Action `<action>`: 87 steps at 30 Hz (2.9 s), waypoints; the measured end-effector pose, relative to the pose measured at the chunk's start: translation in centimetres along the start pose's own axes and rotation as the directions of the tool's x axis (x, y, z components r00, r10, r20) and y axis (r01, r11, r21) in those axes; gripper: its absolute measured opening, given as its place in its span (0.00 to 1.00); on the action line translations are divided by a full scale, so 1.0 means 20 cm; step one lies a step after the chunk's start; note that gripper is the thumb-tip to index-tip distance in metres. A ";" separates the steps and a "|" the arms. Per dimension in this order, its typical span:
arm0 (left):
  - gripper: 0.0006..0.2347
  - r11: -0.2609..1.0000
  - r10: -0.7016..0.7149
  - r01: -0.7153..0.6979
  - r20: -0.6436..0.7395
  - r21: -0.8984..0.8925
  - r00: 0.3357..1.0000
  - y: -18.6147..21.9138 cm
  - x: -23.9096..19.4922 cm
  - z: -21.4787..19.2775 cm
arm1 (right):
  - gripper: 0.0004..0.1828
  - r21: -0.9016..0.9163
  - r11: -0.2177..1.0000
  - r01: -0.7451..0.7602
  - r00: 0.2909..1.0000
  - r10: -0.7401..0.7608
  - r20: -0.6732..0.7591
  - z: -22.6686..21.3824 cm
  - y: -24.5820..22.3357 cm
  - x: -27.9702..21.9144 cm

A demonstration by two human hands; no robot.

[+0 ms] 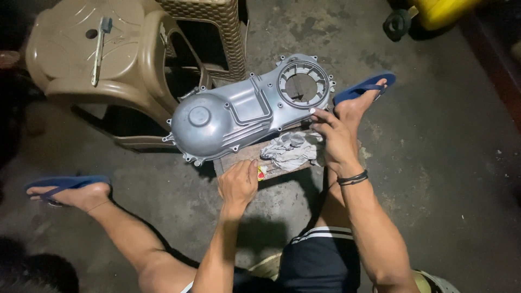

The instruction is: Cleaning a motorcycle engine casing with a cloth and applying sealant to the gasket surface.

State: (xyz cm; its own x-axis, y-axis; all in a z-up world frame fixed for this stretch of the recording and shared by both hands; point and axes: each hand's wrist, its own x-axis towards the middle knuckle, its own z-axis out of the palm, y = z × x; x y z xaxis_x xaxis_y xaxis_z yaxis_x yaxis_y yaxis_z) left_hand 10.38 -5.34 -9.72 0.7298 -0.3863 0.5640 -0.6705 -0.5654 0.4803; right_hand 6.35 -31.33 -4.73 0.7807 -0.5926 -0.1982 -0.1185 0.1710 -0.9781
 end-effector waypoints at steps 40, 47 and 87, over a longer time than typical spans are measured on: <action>0.20 0.996 0.039 -0.031 -0.097 0.085 0.995 0.01 -0.01 0.00 | 0.27 -0.511 0.839 0.185 0.933 -0.313 -0.177 -0.16 0.14 0.25; 0.19 0.995 0.044 -0.036 -0.089 0.089 0.995 0.03 0.01 -0.01 | 0.22 -0.487 0.841 0.234 0.909 -0.367 -0.197 -0.07 -0.01 0.10; 0.22 0.988 0.041 -0.035 0.038 -0.150 0.998 0.02 0.02 -0.13 | 0.25 -0.212 0.936 0.283 0.870 -0.343 -0.355 -0.09 0.25 -0.53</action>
State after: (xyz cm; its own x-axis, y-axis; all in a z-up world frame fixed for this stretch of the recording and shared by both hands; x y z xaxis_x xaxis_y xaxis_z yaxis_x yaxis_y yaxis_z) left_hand 10.08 -3.90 -7.47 0.7064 -0.4363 0.5573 -0.7078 -0.4360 0.5558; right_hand -3.59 -25.71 -7.59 0.5020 -0.8534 0.1406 -0.0200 -0.1740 -0.9845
